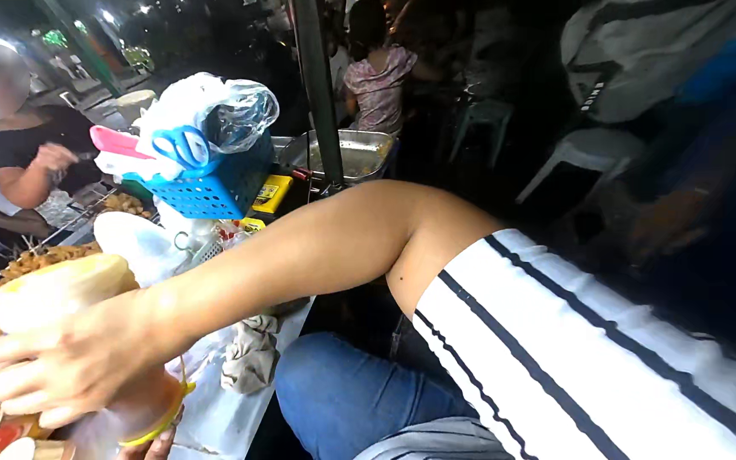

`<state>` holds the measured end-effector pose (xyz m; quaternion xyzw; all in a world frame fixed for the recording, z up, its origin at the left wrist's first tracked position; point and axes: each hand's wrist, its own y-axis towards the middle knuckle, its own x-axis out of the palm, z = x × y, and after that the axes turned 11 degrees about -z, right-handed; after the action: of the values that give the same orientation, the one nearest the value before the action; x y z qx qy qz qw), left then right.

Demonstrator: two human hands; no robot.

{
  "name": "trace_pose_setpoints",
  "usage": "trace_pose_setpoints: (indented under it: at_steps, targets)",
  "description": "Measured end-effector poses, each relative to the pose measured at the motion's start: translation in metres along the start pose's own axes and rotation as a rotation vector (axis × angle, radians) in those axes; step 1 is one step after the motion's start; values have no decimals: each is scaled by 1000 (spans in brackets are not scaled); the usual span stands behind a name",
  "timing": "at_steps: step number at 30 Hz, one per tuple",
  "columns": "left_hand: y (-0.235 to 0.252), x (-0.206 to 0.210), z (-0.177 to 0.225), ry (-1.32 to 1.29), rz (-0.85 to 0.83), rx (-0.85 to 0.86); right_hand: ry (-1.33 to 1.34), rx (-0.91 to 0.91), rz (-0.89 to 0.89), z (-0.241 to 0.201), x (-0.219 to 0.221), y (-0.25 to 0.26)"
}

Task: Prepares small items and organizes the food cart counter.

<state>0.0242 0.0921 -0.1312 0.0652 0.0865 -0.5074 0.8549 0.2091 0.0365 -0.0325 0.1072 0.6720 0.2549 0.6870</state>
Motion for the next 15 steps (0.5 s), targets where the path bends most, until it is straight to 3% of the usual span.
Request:
trace_pose_setpoints:
  at_steps: [3,8,10,15]
  targets:
    - [-2,4,6,20,55,32,-117,-108,-8,5,-6,2]
    - [-4,17,26,59,154,49,-303,-308,-128,-3,-77,-24]
    - [-3,19,29,41,176,33,-312,-358,-210,0,-85,-22]
    - [0,19,30,-29,228,-1,-443,-461,-215,10,-82,-15]
